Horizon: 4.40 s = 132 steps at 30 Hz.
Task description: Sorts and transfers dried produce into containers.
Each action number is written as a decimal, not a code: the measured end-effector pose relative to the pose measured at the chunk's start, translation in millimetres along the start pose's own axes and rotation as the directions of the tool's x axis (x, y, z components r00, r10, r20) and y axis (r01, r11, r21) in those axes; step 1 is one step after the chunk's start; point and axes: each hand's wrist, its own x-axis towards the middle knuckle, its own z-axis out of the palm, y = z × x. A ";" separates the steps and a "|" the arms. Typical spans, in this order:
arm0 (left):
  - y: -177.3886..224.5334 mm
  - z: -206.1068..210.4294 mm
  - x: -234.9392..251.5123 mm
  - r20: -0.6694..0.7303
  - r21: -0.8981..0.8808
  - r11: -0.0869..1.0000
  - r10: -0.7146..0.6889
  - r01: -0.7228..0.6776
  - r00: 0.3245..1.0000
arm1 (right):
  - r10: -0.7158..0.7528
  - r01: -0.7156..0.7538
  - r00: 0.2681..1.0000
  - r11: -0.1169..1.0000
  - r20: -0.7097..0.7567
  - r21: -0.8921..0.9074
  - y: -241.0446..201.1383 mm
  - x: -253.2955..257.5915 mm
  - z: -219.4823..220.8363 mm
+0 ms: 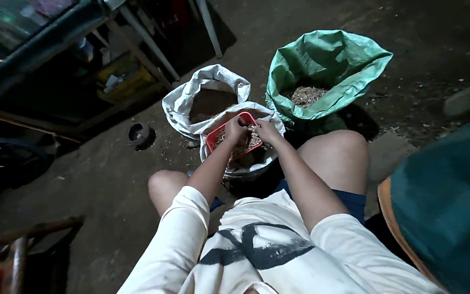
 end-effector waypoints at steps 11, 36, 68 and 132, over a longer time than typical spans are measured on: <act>-22.4 -14.8 -2.2 0.015 -0.278 0.960 0.032 -0.027 0.999 | 0.004 -0.004 1.000 1.000 0.027 -0.022 4.8 14.6 6.5; -126.6 -86.4 -83.0 0.065 -0.134 0.969 -0.199 0.206 0.978 | 0.043 -0.043 0.999 0.999 -0.016 0.015 14.7 11.6 1.8; -146.0 -2.7 -50.6 0.196 -0.199 0.939 -0.242 0.280 0.950 | 0.254 -0.268 0.961 0.954 -0.110 -0.133 32.2 16.1 56.3; -137.0 -6.1 -60.7 0.154 -0.311 0.901 -0.266 0.303 0.951 | 0.251 -0.282 0.957 0.922 -0.143 -0.267 18.6 4.6 49.6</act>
